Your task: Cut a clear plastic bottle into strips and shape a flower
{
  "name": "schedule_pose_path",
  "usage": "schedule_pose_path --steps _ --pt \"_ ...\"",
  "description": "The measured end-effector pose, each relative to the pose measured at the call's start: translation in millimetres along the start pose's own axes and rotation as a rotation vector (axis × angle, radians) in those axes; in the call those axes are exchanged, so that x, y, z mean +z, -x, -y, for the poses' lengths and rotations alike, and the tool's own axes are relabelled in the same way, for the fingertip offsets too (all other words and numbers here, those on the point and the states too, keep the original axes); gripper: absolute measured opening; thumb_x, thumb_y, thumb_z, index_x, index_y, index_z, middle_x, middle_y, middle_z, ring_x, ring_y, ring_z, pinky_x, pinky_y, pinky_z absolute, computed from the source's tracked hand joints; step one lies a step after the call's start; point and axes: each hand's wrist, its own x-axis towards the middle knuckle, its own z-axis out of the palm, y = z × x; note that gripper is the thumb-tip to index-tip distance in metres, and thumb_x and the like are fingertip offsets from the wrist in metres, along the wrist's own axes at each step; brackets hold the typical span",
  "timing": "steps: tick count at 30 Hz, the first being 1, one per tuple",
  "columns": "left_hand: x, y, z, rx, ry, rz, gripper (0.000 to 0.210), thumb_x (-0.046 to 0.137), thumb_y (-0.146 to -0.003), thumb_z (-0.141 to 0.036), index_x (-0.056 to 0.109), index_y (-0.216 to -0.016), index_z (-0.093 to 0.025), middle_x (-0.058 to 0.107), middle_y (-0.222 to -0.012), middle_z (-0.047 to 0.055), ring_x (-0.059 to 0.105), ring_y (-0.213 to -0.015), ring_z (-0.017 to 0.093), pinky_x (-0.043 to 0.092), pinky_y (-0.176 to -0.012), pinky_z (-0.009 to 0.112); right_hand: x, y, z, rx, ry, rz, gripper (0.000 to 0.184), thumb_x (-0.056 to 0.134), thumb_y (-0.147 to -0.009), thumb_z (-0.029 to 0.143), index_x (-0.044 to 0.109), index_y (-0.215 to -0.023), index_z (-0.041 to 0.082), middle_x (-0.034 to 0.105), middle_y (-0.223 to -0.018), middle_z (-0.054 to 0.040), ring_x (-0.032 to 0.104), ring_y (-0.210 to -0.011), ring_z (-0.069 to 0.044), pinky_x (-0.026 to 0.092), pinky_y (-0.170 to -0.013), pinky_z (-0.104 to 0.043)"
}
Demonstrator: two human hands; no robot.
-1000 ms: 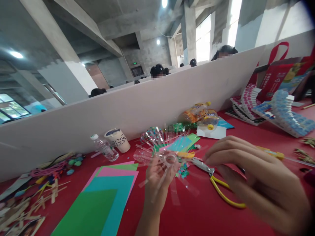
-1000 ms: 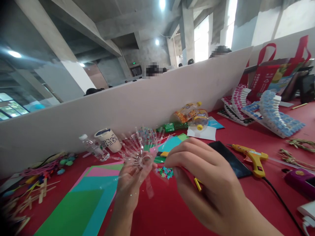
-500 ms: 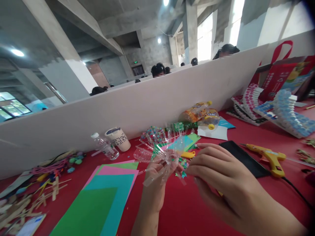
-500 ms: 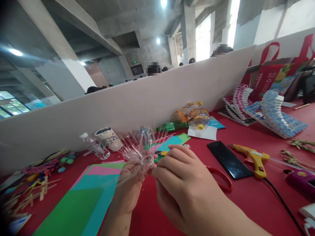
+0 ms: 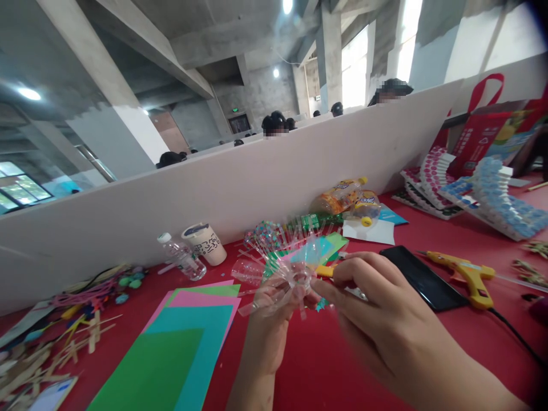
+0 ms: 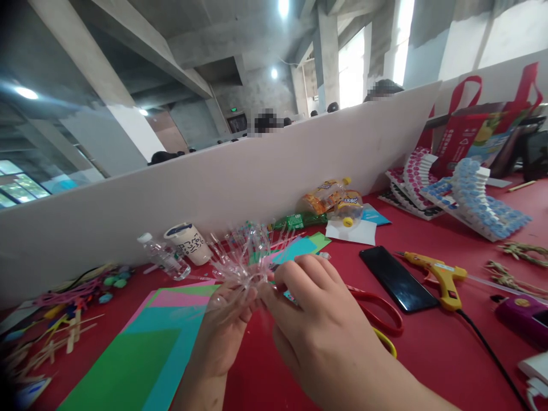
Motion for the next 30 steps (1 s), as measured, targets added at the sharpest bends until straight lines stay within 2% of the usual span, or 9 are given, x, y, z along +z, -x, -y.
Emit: schedule_pose_path --steps 7,13,18,23,26,30 --pt "-0.8 1.3 -0.5 0.026 -0.052 -0.037 0.035 0.071 -0.071 -0.03 0.067 -0.102 -0.015 0.071 -0.082 0.007 0.064 -0.072 0.018 0.05 -0.07 0.03 1.1 -0.5 -1.4 0.007 0.04 0.012 0.024 0.043 -0.078 0.004 0.062 -0.084 0.017 0.053 -0.081 -0.0078 0.046 -0.076 -0.021 0.046 -0.064 -0.035" --pt "2.1 2.3 -6.0 0.037 -0.052 0.002 0.039 0.073 -0.069 -0.033 0.067 -0.102 -0.014 0.068 -0.07 0.005 0.063 -0.067 0.019 0.051 -0.071 0.033 2.2 0.3 -0.4 -0.002 0.028 0.014 0.027 0.043 -0.079 0.004 0.061 -0.094 0.018 0.053 -0.083 -0.0088 0.046 -0.077 -0.022 0.046 -0.062 -0.036" --pt "6.1 4.0 -3.3 0.09 -0.047 -0.082 0.039 0.074 -0.067 -0.032 0.067 -0.101 -0.015 0.067 -0.066 0.004 0.061 -0.063 0.018 0.051 -0.067 0.031 3.7 3.2 0.4 0.005 0.0 0.007 0.026 0.042 -0.079 0.003 0.059 -0.093 0.018 0.053 -0.085 -0.0093 0.047 -0.08 -0.023 0.046 -0.064 -0.038" --pt "1.9 2.1 -1.3 0.118 -0.092 -0.105 0.039 0.074 -0.067 -0.03 0.067 -0.102 -0.015 0.071 -0.083 0.01 0.066 -0.07 0.021 0.054 -0.065 0.031 5.1 3.7 1.2 0.025 -0.087 -0.006 0.025 0.04 -0.082 0.004 0.058 -0.094 0.018 0.054 -0.092 -0.0086 0.049 -0.082 -0.021 0.046 -0.069 -0.035" --pt "-3.2 -1.0 -0.6 0.158 -0.15 -0.126 0.036 0.078 -0.061 -0.025 0.07 -0.095 -0.016 0.073 -0.087 0.009 0.068 -0.081 0.025 0.055 -0.069 0.03 7.0 4.3 2.4 0.02 -0.106 -0.024 0.032 0.039 -0.082 0.002 0.056 -0.104 0.018 0.055 -0.096 -0.0088 0.049 -0.086 -0.02 0.047 -0.072 -0.033" --pt "-4.3 -2.5 -2.0 0.175 -0.155 -0.203 0.034 0.078 -0.06 -0.022 0.071 -0.093 -0.018 0.074 -0.085 0.007 0.069 -0.084 0.026 0.056 -0.072 0.031 10.9 6.5 3.7 0.03 -0.118 -0.001 0.041 0.04 -0.082 0.003 0.052 -0.119 0.015 0.054 -0.096 -0.0094 0.049 -0.088 -0.021 0.048 -0.076 -0.034"
